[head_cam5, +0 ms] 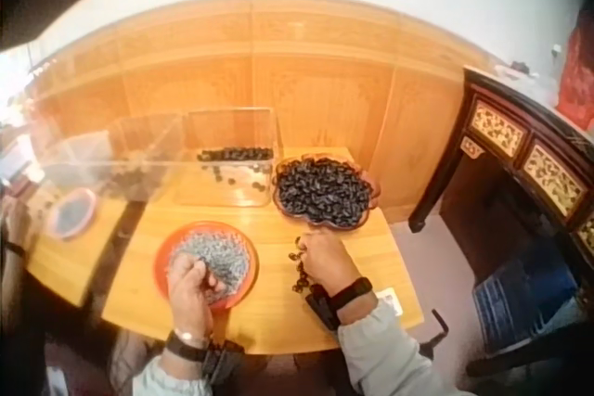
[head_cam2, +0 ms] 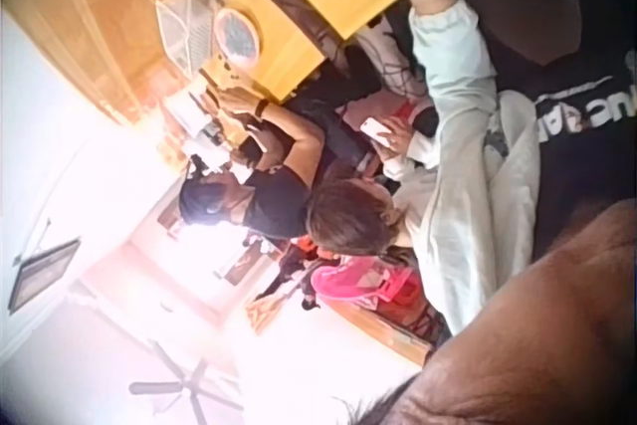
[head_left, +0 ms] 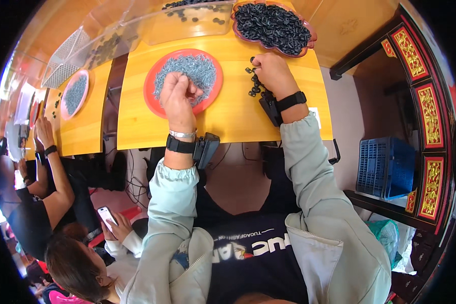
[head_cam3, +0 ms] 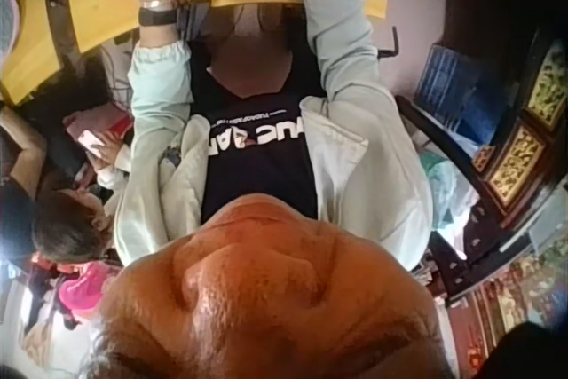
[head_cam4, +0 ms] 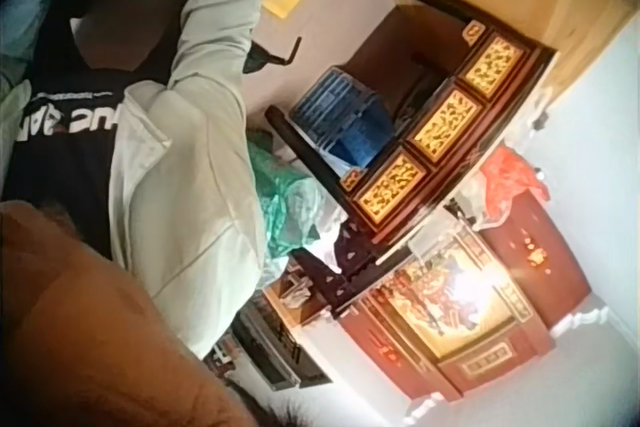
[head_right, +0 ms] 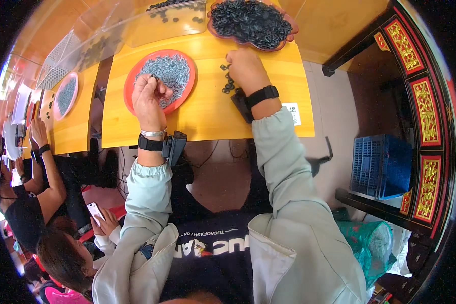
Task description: The person assembles small components by picking up metal pins and black plastic pieces from plates, inserting the pins into the plastic pieces by hand, and placing the assembled parts on the table.
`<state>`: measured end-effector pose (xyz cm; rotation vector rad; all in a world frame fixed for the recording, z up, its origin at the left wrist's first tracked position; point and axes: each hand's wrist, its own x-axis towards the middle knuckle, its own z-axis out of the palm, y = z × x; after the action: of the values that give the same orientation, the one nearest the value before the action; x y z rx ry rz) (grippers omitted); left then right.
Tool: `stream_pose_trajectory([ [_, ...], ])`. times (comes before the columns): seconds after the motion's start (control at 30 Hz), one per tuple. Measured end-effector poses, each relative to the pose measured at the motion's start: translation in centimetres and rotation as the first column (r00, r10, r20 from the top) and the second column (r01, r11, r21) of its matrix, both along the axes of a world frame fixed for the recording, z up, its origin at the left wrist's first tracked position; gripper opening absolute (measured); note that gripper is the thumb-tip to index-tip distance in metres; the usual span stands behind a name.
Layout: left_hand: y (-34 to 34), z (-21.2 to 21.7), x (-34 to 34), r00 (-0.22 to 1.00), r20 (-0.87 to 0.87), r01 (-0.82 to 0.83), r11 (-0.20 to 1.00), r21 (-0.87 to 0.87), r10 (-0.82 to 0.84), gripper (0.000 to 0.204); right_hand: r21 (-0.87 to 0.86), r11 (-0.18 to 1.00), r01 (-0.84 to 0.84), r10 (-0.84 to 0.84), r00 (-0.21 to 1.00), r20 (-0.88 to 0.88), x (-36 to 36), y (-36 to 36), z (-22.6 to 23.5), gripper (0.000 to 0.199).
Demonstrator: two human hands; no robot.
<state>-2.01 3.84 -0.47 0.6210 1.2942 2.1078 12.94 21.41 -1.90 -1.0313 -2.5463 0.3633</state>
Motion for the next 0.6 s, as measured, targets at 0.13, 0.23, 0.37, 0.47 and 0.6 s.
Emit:
stream_pose_trajectory([
  [0.13,0.15,0.06,0.05,1.000,0.000,0.016,1.000,0.009,-0.016,0.011,0.015,0.999,-0.037,0.037,0.998,0.044,0.18,0.27,0.01,0.019],
  [0.23,0.11,-0.04,-0.03,0.999,-0.031,0.022,1.000,-0.016,-0.023,0.011,0.007,0.999,-0.053,0.053,0.999,-0.011,0.02,0.02,-0.01,0.019],
  [0.37,0.13,-0.03,0.13,0.999,-0.036,0.025,0.999,-0.023,-0.025,0.012,0.011,0.998,-0.056,0.056,0.998,-0.018,-0.17,-0.14,-0.26,0.017],
  [0.47,0.15,-0.03,0.13,0.999,-0.040,0.029,0.999,-0.038,-0.031,0.013,0.009,0.999,-0.045,0.045,0.999,-0.009,-0.34,-0.08,-0.36,0.014],
  [0.6,0.11,-0.01,0.17,0.999,-0.023,0.039,0.999,-0.017,-0.039,0.012,0.051,0.997,-0.053,0.053,0.999,-0.009,-0.68,-0.05,-0.41,0.013],
])
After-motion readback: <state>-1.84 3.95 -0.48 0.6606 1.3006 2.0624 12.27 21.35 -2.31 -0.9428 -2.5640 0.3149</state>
